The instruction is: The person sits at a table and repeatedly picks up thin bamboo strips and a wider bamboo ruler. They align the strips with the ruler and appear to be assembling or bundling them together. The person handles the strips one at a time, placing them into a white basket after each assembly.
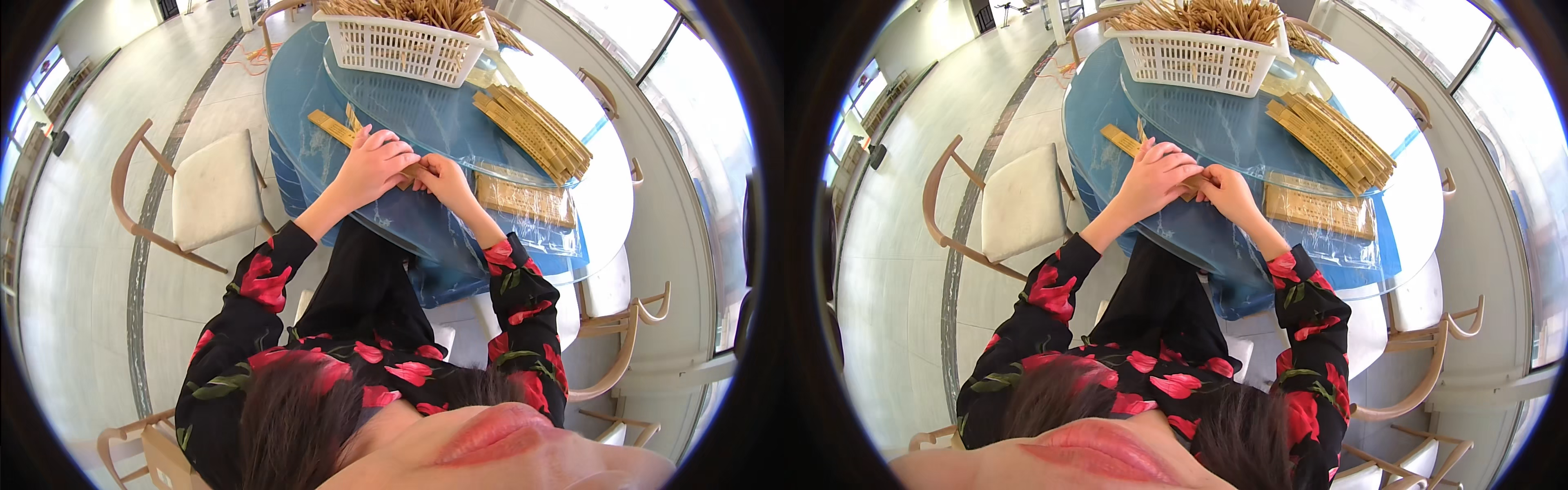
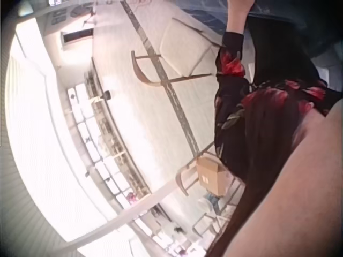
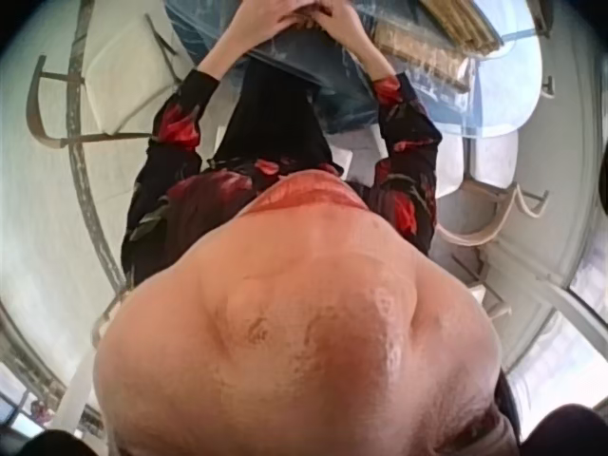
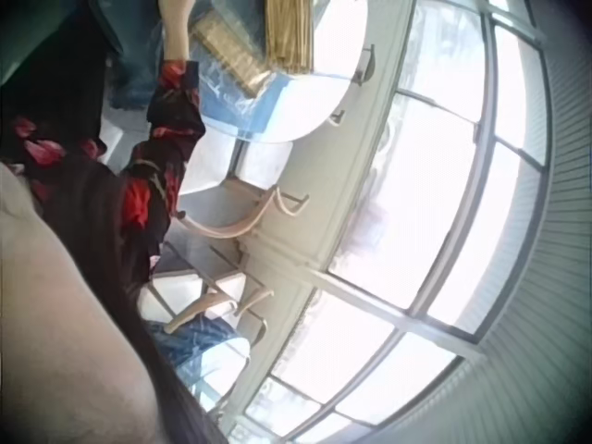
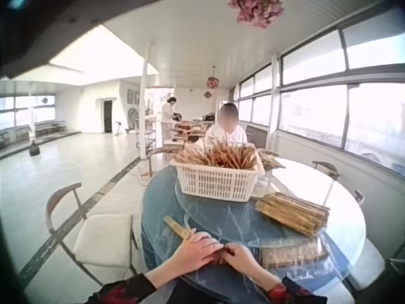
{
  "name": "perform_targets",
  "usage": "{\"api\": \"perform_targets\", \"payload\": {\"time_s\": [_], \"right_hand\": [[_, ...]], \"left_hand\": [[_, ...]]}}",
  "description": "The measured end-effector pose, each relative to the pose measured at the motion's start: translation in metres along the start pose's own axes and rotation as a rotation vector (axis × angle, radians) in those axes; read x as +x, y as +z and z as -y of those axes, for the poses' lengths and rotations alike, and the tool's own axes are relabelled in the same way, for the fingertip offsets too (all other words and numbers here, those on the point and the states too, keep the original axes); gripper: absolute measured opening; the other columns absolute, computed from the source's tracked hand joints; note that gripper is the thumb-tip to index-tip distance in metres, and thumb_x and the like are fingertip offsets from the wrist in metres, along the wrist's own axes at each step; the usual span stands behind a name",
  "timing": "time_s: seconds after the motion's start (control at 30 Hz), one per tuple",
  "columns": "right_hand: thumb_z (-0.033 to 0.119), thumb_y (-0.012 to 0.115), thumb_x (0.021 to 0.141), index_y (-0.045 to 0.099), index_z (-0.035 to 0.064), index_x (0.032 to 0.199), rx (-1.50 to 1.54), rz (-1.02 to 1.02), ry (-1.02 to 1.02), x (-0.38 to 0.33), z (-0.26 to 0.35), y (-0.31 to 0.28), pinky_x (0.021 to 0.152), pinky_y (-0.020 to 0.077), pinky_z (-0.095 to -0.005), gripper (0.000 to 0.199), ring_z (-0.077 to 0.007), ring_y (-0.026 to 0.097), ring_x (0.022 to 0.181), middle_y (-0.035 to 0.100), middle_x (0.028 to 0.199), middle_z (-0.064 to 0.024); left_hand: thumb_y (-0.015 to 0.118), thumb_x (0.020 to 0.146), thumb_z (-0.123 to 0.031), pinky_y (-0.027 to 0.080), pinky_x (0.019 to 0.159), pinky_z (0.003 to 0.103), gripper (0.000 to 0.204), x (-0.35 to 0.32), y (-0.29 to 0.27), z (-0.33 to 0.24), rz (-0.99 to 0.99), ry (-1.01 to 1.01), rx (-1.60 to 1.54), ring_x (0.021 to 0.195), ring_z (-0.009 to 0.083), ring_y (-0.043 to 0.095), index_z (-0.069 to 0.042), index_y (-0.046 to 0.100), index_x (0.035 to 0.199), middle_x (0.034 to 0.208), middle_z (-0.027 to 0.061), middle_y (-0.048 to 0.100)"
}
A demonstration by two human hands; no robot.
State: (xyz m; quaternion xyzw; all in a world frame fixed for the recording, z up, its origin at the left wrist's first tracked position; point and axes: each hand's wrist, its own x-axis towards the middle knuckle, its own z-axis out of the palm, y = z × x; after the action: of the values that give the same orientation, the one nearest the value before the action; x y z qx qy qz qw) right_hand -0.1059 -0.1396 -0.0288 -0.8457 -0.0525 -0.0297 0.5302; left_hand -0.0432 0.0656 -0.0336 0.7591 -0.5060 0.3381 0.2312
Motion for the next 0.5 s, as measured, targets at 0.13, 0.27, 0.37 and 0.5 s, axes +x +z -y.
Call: {"api": "perform_targets", "payload": {"time_s": [0.13,0.27,0.37,0.5], "right_hand": [[0.018,0.067,0.1,0.068,-0.0013,0.096,0.024,0.004,0.036,-0.007,0.001,-0.003,0.062,0.0491,-0.0259,0.02,-0.0105,0.067,0.069,0.071,0.076,-0.0065],[0.016,0.068,0.098,0.065,-0.0008,0.091,0.026,-0.062,0.093,-0.011,0.002,-0.007,0.061,0.049,-0.0259,0.018,-0.0105,0.067,0.068,0.07,0.075,-0.0062],[0.013,0.065,0.098,0.062,0.0012,0.092,0.176,-0.123,0.107,-0.01,-0.005,-0.007,0.059,0.0466,-0.0249,0.014,-0.0086,0.063,0.065,0.068,0.074,-0.005],[0.015,0.061,0.099,0.063,0.0044,0.094,0.351,-0.201,0.22,-0.013,0.003,-0.013,0.06,0.0438,-0.0223,0.011,-0.0063,0.058,0.066,0.067,0.077,-0.0035]], "left_hand": [[0.076,0.082,-0.021,0.03,0.117,0.055,0.037,-0.002,0.002,-0.001,0.008,0.064,0.091,0.116,0.0174,0.057,-0.023,0.073,0.119,0.109,-0.0066,0.066],[0.071,0.085,-0.016,0.037,0.114,0.056,0.029,0.01,0.01,0.004,-0.013,0.196,0.079,0.105,0.0162,0.061,-0.015,0.074,0.114,0.101,-0.0039,0.064],[0.068,0.087,-0.014,0.044,0.11,0.053,0.031,0.02,0.014,0.013,0.01,0.289,0.066,0.097,0.0162,0.062,-0.011,0.072,0.117,0.1,-0.0017,0.064],[0.065,0.088,-0.014,0.049,0.099,0.039,0.033,0.039,0.032,0.027,0.03,0.413,0.053,0.095,0.0171,0.063,-0.009,0.069,0.121,0.101,-0.0005,0.064]]}}
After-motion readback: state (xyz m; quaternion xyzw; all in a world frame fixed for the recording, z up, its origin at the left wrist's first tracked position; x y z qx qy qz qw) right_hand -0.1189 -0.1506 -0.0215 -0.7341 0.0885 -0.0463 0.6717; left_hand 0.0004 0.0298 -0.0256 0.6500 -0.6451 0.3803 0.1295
